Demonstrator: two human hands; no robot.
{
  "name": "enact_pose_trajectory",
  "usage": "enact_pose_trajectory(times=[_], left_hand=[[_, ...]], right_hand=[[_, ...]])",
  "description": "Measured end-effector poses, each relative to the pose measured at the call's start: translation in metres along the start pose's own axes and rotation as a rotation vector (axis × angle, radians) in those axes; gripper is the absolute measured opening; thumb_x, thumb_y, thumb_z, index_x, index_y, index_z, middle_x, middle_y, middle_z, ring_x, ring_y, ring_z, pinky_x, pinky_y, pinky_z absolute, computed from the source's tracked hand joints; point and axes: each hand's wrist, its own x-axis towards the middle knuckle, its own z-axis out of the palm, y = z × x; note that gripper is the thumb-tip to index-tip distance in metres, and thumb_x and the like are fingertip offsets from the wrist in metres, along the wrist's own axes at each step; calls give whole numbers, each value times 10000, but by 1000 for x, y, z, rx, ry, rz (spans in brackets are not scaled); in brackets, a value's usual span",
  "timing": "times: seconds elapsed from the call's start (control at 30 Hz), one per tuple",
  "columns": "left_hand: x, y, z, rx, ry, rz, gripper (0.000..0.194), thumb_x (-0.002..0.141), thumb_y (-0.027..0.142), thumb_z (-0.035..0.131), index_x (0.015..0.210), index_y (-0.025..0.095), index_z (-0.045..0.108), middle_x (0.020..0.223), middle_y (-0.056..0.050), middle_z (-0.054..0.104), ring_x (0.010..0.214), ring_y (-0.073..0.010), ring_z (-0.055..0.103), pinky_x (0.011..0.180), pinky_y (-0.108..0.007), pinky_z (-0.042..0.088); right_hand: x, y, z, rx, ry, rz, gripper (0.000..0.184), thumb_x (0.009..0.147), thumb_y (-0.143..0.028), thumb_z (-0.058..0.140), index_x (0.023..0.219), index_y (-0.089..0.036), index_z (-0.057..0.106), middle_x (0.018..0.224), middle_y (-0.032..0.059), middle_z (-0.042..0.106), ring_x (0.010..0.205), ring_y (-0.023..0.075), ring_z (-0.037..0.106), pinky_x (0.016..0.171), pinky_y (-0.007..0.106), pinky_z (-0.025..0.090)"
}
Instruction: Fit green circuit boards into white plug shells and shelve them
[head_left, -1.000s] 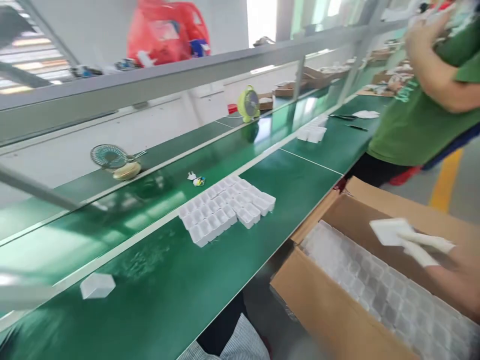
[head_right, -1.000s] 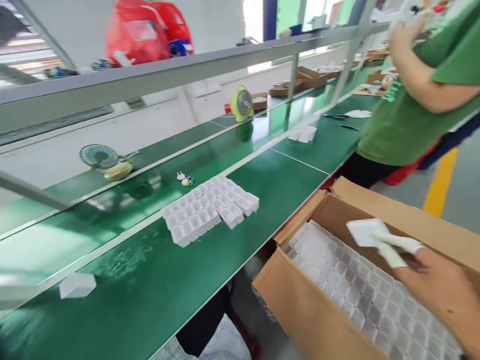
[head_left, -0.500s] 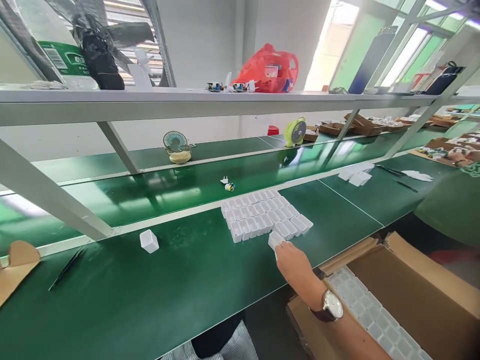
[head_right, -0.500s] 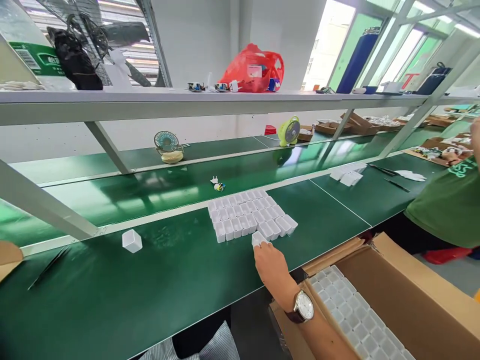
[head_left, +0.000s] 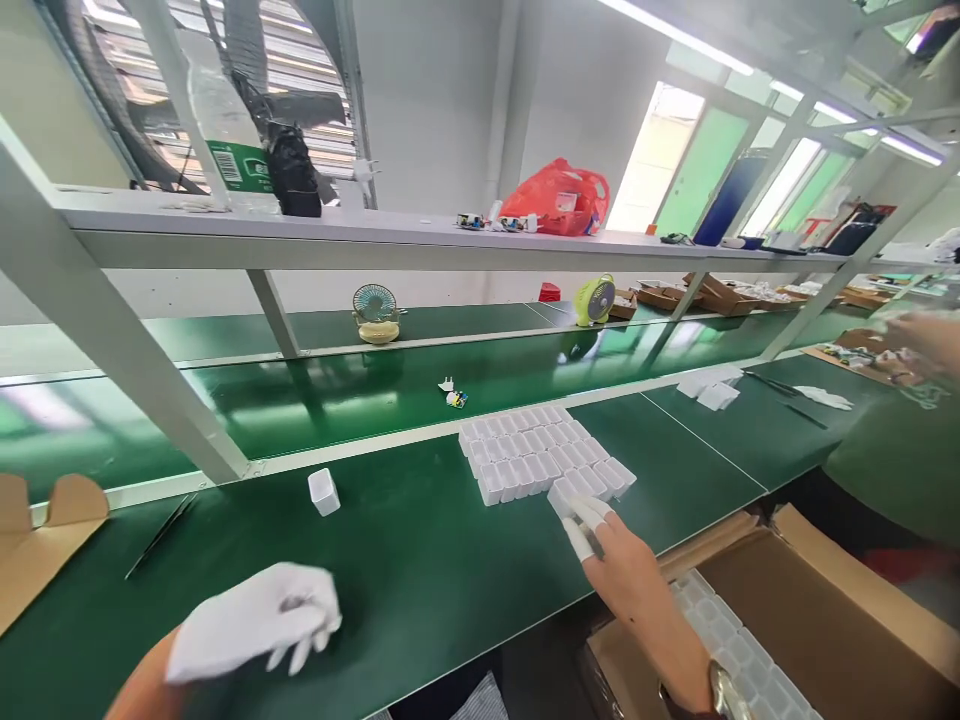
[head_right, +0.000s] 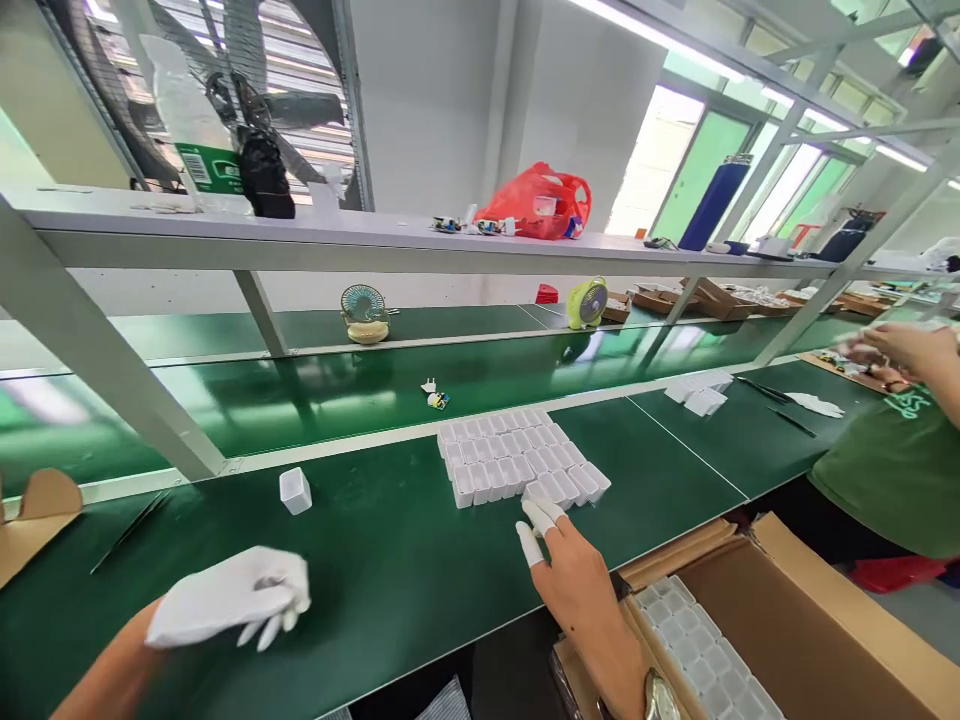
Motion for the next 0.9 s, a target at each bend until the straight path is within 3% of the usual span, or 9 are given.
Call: enact_pose_trajectory(times=[0.1, 0.17, 0.23, 0.33, 0.47, 0.53, 0.63, 0.77, 0.9], left_hand=[[47, -2, -3, 34, -221, -3, 312, 921, 418, 681, 1017, 122, 685, 908, -42, 714, 725, -146, 679, 616, -274, 567], [77, -7, 1, 53, -360, 1, 331, 793, 424, 794, 889, 116, 721, 807, -46, 731, 619, -170, 686, 471, -237, 493], [99, -16, 6, 80, -518, 47, 341, 792, 452, 765, 893, 128, 729, 825, -61, 750, 564, -159, 680, 399, -210, 444], [116, -34, 12, -79, -492, 134, 383, 843, 506, 678, 908, 130, 700, 844, -75, 746, 555, -150, 681, 392, -207, 473], [119, -51, 10, -364, -395, 186, 403, 838, 511, 691, 872, 110, 678, 798, -85, 731, 534, -132, 661, 397, -190, 467], [118, -53, 6, -464, -399, 178, 423, 821, 523, 713, 862, 104, 676, 789, -90, 729, 530, -131, 657, 404, -194, 474], [117, -51, 0, -483, -464, 204, 446, 810, 538, 726, 859, 96, 691, 830, -120, 744, 563, -141, 680, 455, -208, 511], [117, -48, -5, -472, -489, 221, 449, 827, 547, 708, 863, 100, 700, 860, -135, 749, 577, -142, 688, 509, -225, 530], [122, -53, -4, -469, -470, 211, 440, 830, 547, 698, 898, 112, 693, 822, -115, 738, 569, -149, 678, 533, -251, 535]], right_hand=[[14, -26, -1, 133, 7, -67, 338, 997, -263, 443, 1266, -221, 645, 1171, 107, 705, 921, 231, 713, 747, 347, 579], [30, -48, 3, 122, -73, -86, 324, 954, -220, 439, 1169, -221, 680, 1038, 105, 715, 847, 239, 694, 674, 349, 562], [54, -74, 13, 96, -185, -88, 299, 926, -205, 441, 1084, -215, 694, 959, 105, 698, 815, 250, 664, 643, 351, 537], [105, -117, 42, 99, -350, -100, 287, 986, -282, 453, 1149, -191, 671, 1019, 117, 683, 937, 265, 640, 806, 377, 526], [194, -167, 114, 75, -495, -141, 369, 999, -348, 537, 1295, -139, 601, 1263, 159, 627, 1195, 271, 570, 1018, 375, 449], [235, -184, 154, 31, -567, -110, 342, 941, -333, 650, 1193, -103, 642, 1205, 177, 642, 1132, 278, 602, 976, 396, 482], [276, -199, 203, -17, -628, -60, 309, 961, -368, 655, 1171, -142, 637, 1188, 100, 647, 1055, 236, 638, 922, 438, 535], [290, -210, 229, -11, -601, -38, 304, 982, -370, 636, 1194, -152, 629, 1209, 90, 640, 1061, 230, 643, 918, 443, 549], [262, -221, 221, 60, -520, -52, 277, 973, -294, 616, 1199, -133, 624, 1201, 110, 638, 1100, 248, 614, 972, 451, 498]])
